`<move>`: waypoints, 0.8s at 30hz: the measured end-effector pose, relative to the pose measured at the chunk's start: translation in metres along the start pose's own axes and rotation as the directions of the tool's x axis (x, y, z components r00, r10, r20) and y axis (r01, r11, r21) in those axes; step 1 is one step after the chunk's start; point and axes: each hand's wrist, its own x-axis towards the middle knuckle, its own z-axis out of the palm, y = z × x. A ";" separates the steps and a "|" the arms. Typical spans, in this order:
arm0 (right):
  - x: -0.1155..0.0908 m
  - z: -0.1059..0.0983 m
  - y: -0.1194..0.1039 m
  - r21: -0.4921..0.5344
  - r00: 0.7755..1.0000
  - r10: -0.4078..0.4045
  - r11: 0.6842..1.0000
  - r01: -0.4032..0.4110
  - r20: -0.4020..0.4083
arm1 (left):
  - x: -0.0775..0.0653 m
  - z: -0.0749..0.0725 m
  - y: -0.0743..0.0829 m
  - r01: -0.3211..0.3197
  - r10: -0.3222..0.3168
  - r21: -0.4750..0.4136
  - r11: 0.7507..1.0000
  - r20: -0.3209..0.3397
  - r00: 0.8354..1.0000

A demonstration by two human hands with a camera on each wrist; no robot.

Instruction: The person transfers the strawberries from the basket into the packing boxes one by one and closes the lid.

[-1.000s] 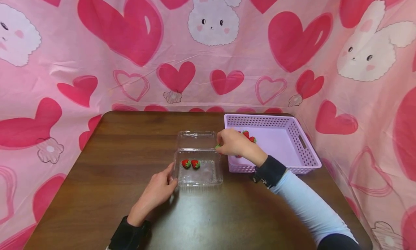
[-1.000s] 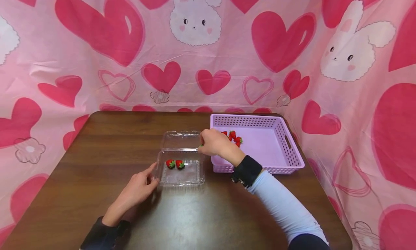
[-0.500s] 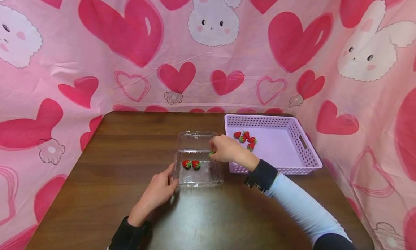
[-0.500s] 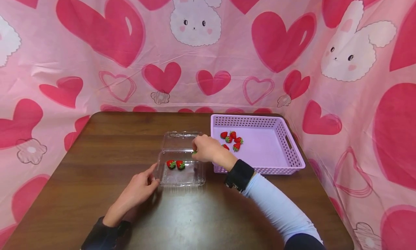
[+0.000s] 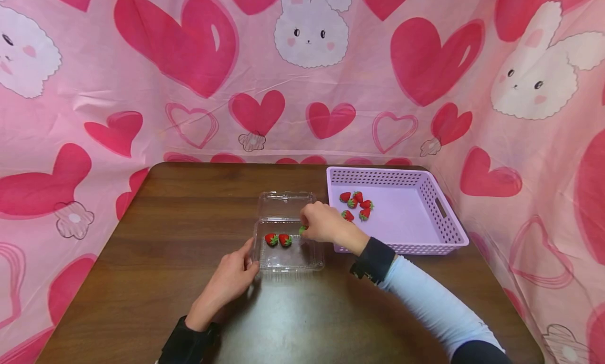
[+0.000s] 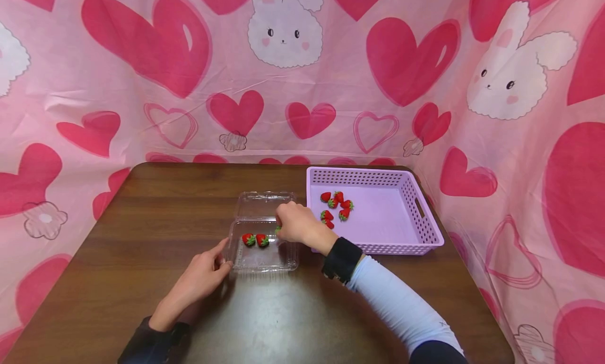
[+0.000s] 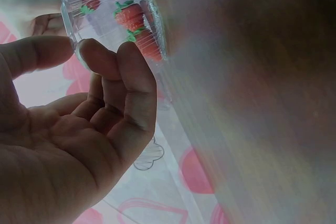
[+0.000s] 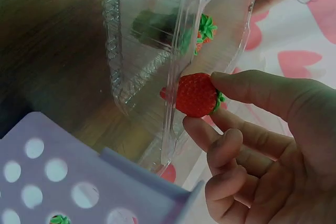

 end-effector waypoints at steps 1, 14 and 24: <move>0.000 0.001 0.000 0.000 1.000 0.000 1.000 0.000 -0.003 | 0.000 0.000 0.000 0.000 0.000 0.000 1.000 -0.001 1.000; 0.003 0.014 -0.003 0.012 1.000 0.006 1.000 -0.006 0.001 | -0.001 0.000 0.001 0.000 0.000 -0.004 1.000 -0.004 1.000; 0.006 0.027 -0.004 0.004 1.000 0.013 1.000 -0.013 -0.007 | -0.002 0.000 0.000 0.014 -0.014 -0.019 1.000 0.007 1.000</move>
